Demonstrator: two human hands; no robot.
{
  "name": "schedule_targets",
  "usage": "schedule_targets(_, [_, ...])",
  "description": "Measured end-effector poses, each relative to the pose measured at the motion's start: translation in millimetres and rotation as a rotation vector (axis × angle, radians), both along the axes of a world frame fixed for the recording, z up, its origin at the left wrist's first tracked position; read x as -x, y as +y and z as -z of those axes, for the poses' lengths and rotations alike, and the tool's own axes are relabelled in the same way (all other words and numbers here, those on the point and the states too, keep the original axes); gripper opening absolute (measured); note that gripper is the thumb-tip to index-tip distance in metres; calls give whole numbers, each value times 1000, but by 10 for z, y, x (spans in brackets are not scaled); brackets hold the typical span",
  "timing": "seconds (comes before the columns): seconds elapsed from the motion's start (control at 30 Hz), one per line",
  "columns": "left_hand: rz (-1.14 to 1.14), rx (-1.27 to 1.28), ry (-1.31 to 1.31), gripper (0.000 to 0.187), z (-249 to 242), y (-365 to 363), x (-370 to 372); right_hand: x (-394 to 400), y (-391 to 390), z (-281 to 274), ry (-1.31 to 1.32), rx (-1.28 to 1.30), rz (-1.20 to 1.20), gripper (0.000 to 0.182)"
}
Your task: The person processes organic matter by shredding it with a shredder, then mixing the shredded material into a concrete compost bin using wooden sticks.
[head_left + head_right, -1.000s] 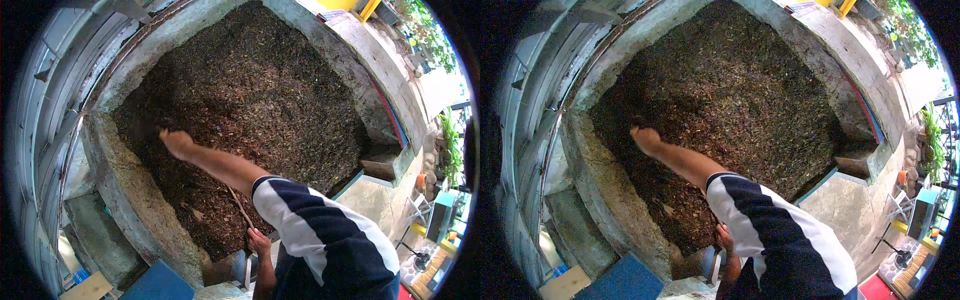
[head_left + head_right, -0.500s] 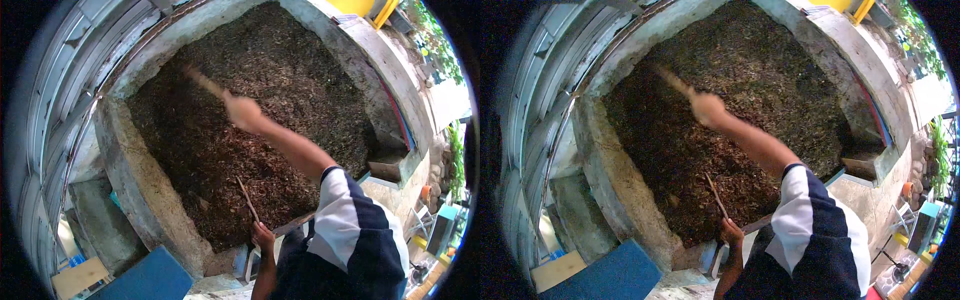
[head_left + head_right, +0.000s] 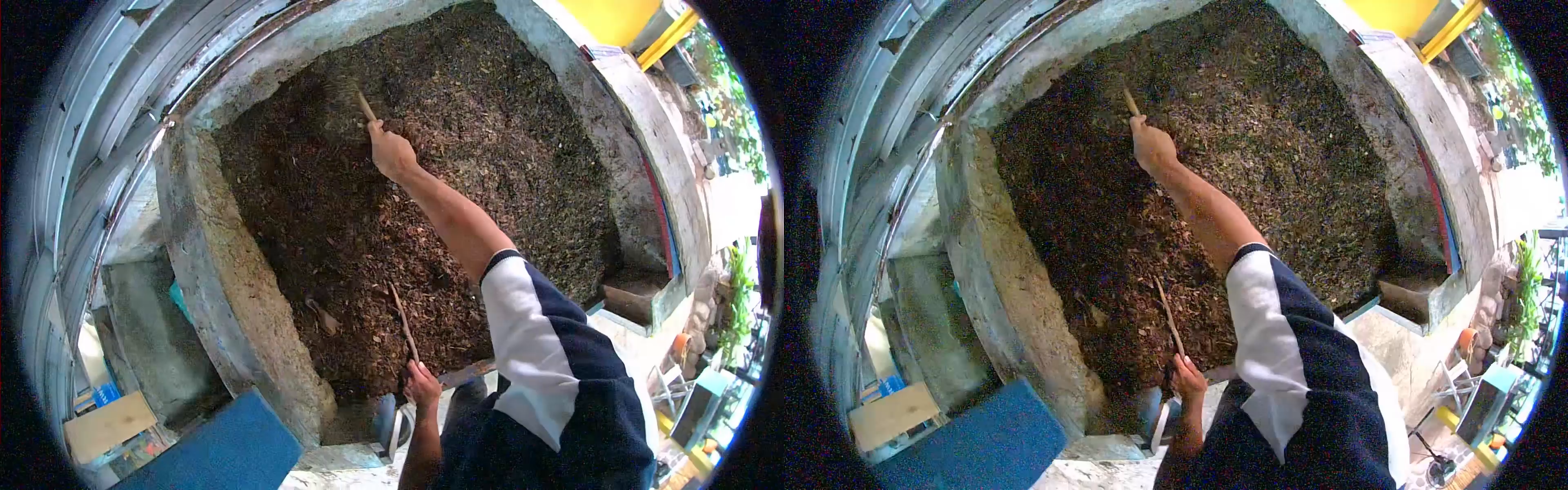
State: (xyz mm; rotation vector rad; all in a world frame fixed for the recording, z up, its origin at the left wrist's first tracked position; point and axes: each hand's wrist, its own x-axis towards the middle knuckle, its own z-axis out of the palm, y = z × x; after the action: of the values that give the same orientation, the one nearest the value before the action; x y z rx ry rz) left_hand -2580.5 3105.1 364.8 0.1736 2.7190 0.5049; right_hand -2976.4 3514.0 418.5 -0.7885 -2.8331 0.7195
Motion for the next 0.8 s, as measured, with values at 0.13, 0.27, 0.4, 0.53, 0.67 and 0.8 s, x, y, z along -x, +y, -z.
schedule_targets(0.13, [116, -163, 109, 31, -139, 13, 175, -188, -636, 16, -148, -147, -481, 56])
schedule_targets(0.27, [56, -161, 86, 28, 122, -65, 44, -813, -1616, -314, -118, 38, -663, 56])
schedule_targets(0.4, [23, -125, 52, 29, 153, -103, 65, -1482, -2050, -226, -162, 224, -739, 53])
schedule_targets(0.53, [10, -253, 92, 30, 175, -24, 106, -2202, -1677, -581, -420, 311, -869, 48])
schedule_targets(0.67, [82, -248, 256, 30, 514, -149, 89, -2131, -968, -673, -252, -37, -675, 55])
schedule_targets(0.8, [82, -104, 181, 28, 184, -53, 166, -1086, 242, -649, -170, 10, -273, 61])
